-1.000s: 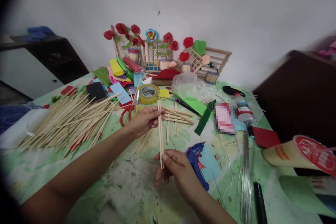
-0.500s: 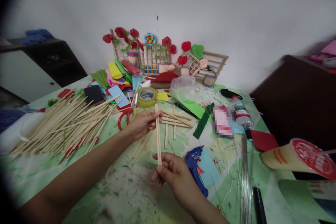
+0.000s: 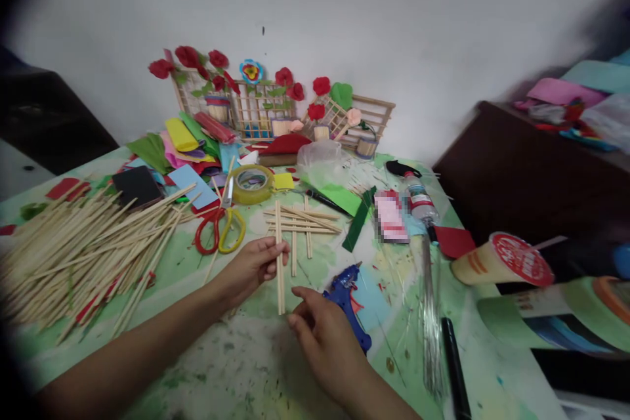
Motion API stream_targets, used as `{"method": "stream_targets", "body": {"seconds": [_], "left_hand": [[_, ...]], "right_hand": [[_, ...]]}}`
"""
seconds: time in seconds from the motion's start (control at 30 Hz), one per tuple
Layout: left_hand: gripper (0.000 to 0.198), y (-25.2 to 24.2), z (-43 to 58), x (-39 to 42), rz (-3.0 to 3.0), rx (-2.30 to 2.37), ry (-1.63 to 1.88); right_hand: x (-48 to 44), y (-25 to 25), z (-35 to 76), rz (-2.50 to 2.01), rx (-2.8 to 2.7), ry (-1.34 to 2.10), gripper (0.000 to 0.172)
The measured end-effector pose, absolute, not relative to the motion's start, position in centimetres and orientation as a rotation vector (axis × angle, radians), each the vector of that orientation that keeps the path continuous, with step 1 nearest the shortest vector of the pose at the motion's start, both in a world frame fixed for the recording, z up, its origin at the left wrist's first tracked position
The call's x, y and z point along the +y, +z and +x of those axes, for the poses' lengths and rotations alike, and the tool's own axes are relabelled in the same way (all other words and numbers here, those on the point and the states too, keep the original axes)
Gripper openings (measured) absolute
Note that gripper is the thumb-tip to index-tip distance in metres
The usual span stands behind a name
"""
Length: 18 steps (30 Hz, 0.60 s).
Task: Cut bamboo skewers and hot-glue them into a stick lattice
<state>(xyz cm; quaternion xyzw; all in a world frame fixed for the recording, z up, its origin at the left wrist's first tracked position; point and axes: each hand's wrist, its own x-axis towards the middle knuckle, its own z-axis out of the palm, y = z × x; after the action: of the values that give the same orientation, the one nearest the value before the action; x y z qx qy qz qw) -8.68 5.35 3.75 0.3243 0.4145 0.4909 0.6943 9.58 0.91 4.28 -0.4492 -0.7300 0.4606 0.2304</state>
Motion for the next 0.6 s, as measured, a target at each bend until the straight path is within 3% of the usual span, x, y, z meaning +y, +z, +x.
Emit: {"method": "stream_targets", "body": {"seconds": [0.13, 0.23, 0.4, 0.6], "left_hand": [[0.026, 2.3, -8.9, 4.3, 0.674, 0.979, 1.034], [0.028, 1.6, -8.5, 3.7, 0.676, 0.977, 0.978], [0.029, 0.6, -7.8, 3.3, 0.704, 0.971, 0.921], [0.03, -0.1, -7.7, 3.2, 0.759, 0.984, 0.883]], "right_hand": [[0.8, 3.9, 12.9, -1.493, -2.212, 0.448, 0.032], [1.3, 2.8, 14.5, -1.655, -2.325, 0.099, 0.032], [1.6, 1.2, 15.0, -1.777, -2.441, 0.105, 0.034], [1.8, 2.0, 15.2, -1.806, -2.344, 0.273, 0.021]]}}
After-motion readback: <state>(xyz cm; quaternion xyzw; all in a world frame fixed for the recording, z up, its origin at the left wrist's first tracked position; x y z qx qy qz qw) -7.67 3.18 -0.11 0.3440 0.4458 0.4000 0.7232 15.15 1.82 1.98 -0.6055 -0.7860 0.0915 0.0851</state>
